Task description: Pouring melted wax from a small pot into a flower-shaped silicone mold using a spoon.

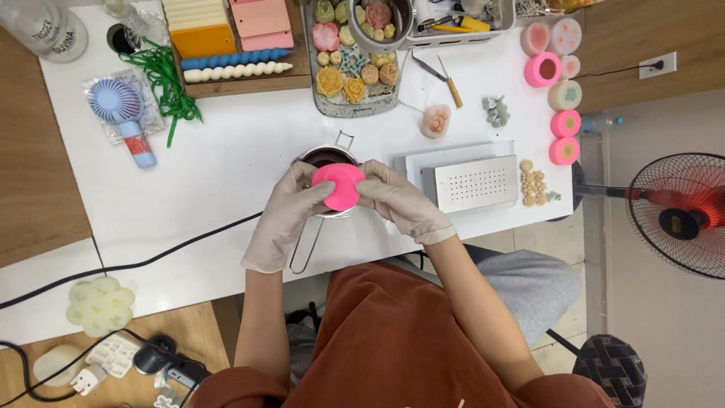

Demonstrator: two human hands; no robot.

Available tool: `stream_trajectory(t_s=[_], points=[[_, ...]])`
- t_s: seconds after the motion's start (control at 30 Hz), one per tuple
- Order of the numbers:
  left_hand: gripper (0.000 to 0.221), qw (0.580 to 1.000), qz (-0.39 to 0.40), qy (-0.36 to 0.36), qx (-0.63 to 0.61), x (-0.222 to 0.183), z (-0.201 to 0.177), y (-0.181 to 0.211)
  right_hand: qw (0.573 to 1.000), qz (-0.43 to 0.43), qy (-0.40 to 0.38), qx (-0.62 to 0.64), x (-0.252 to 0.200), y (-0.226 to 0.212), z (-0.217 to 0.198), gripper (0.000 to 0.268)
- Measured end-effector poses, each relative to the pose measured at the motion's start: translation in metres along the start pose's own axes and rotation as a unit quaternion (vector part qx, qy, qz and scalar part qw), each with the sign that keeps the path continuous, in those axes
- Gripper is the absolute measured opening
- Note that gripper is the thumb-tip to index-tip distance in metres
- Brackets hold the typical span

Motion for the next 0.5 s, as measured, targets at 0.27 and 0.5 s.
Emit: stream_trajectory(t_s=[0.27,0.5], points=[[0.026,0.858,0.166,0.198,0.444,0.006,0.008,-0.023,0.912,0.019,0.173,-0.371,0.019,0.015,0.006,0.021],[0.027,0.834,0.207,0.235,0.454,0.005,0.007,-0.038,0.795,-0.182,0.124,-0.565,0.015,0.000,0.032,0.028]])
Point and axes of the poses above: each hand's wrist, its own x-axis towards the middle knuckle, its own z-axis out of the palm, y = z × x, the point moved 3 cm from there along x, towards the middle knuckle, and after that the axes turned 6 degrees about -y, right-handed, at the moved point
